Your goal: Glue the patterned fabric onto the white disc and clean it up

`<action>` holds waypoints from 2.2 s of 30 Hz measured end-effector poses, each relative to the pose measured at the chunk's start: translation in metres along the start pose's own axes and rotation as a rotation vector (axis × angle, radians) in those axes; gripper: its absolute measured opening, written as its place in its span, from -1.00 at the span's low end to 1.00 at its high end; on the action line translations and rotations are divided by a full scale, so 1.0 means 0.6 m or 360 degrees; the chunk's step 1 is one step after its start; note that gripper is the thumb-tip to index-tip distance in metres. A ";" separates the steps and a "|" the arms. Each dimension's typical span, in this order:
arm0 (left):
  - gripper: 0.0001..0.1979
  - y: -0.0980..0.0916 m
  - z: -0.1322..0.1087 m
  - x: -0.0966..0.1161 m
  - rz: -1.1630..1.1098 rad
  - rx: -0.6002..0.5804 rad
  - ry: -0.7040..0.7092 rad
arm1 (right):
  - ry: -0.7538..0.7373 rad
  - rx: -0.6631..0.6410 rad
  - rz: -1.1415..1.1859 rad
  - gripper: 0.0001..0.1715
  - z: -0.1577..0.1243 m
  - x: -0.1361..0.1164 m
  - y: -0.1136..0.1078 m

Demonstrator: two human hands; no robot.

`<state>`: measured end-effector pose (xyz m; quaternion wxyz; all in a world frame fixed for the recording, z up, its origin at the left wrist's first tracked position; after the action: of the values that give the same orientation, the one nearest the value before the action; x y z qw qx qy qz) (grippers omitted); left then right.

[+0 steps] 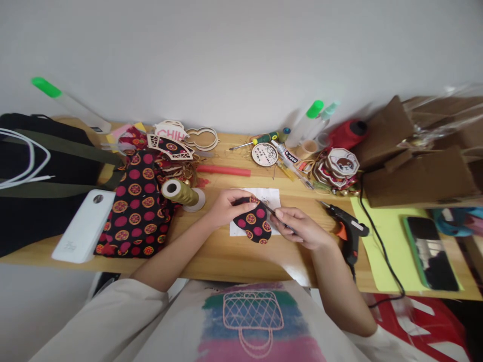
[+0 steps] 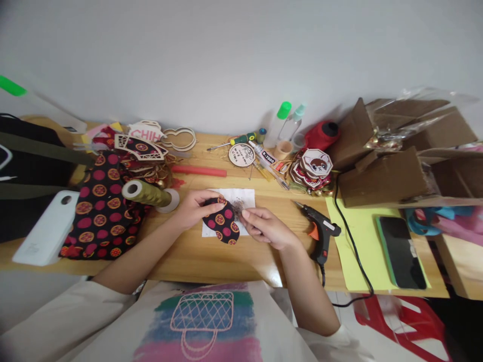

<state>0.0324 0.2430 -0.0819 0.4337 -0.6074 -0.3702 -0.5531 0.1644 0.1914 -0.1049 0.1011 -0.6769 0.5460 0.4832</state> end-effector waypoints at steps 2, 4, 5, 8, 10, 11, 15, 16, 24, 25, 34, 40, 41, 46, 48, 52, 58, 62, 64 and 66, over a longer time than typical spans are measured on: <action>-0.79 0.001 0.000 0.001 0.0020 -0.0009 0.0010 | -0.0005 -0.0003 0.0002 -0.49 0.001 0.000 0.001; -0.81 0.001 -0.001 0.003 0.0054 -0.0007 0.0031 | -0.0016 0.0003 0.0006 -0.49 0.002 0.000 0.000; -0.81 0.001 -0.001 0.004 0.0076 0.0001 0.0044 | -0.0022 0.0009 0.0009 -0.49 0.002 0.001 -0.001; -0.83 -0.002 -0.001 0.007 0.0128 0.0033 0.0067 | -0.0032 0.0029 0.0015 -0.48 0.003 0.002 -0.003; -0.84 -0.004 0.000 0.004 0.0122 0.0051 0.0048 | -0.0029 0.0030 0.0015 -0.47 0.002 0.001 -0.004; -0.83 -0.005 0.000 0.001 0.0107 0.0061 0.0030 | -0.0026 0.0028 0.0014 -0.47 0.001 0.001 -0.004; -0.81 -0.010 0.000 -0.005 0.0050 0.0100 -0.0025 | -0.0015 0.0027 0.0014 -0.47 -0.001 -0.002 -0.005; -0.80 -0.011 0.000 -0.005 0.0044 0.0099 -0.0029 | -0.0011 0.0028 0.0015 -0.47 -0.002 -0.002 -0.006; -0.79 -0.001 -0.001 0.001 -0.0026 0.0022 -0.0008 | 0.0030 -0.0013 -0.0003 -0.49 -0.001 0.003 -0.005; -0.80 -0.001 -0.001 0.002 -0.0023 0.0021 0.0001 | 0.0028 -0.0018 -0.0005 -0.50 -0.002 0.003 -0.004; -0.81 0.003 0.000 0.005 0.0048 -0.0024 0.0082 | 0.0021 -0.0041 -0.0013 -0.50 0.000 0.004 0.000; -0.79 0.006 -0.001 0.004 0.0074 -0.0051 0.0062 | 0.0016 -0.0022 -0.0016 -0.48 0.000 0.002 -0.001; -0.80 0.006 -0.001 0.003 0.0082 -0.0054 0.0055 | 0.0014 -0.0017 -0.0017 -0.48 0.001 0.003 -0.002; -0.82 0.008 0.000 0.006 0.0108 -0.0054 0.0067 | 0.0008 0.0003 -0.0018 -0.49 0.001 0.004 -0.005; -0.82 0.006 0.001 0.005 0.0133 -0.0039 0.0069 | 0.0004 0.0006 -0.0018 -0.49 0.000 0.004 -0.005; -0.78 -0.002 0.002 0.002 0.0143 0.0021 0.0044 | 0.0003 0.0004 -0.0014 -0.48 -0.004 0.000 -0.006; -0.80 0.005 -0.001 0.005 0.0083 -0.0046 0.0052 | 0.0030 0.0006 -0.0004 -0.52 -0.006 0.000 -0.014; -0.81 0.004 -0.001 0.006 0.0095 -0.0025 0.0066 | 0.0054 -0.0036 -0.0007 -0.51 -0.005 0.005 -0.010; -0.80 0.004 -0.001 0.006 0.0094 -0.0026 0.0064 | 0.0058 -0.0056 -0.0009 -0.51 -0.005 0.007 -0.008; -0.80 0.005 -0.001 0.006 0.0101 -0.0031 0.0058 | 0.0059 -0.0069 -0.0010 -0.51 -0.004 0.008 -0.006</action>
<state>0.0352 0.2414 -0.0786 0.4516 -0.6128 -0.3373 -0.5538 0.1685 0.1880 -0.1087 0.0778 -0.6895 0.5352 0.4819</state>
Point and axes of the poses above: each hand's wrist, its own z-axis towards the middle knuckle, its own y-axis out of the palm, x = y × z, the point moved 9 cm from there along z, towards the middle knuckle, and after that the axes turned 6 degrees about z, right-handed, at the moved point
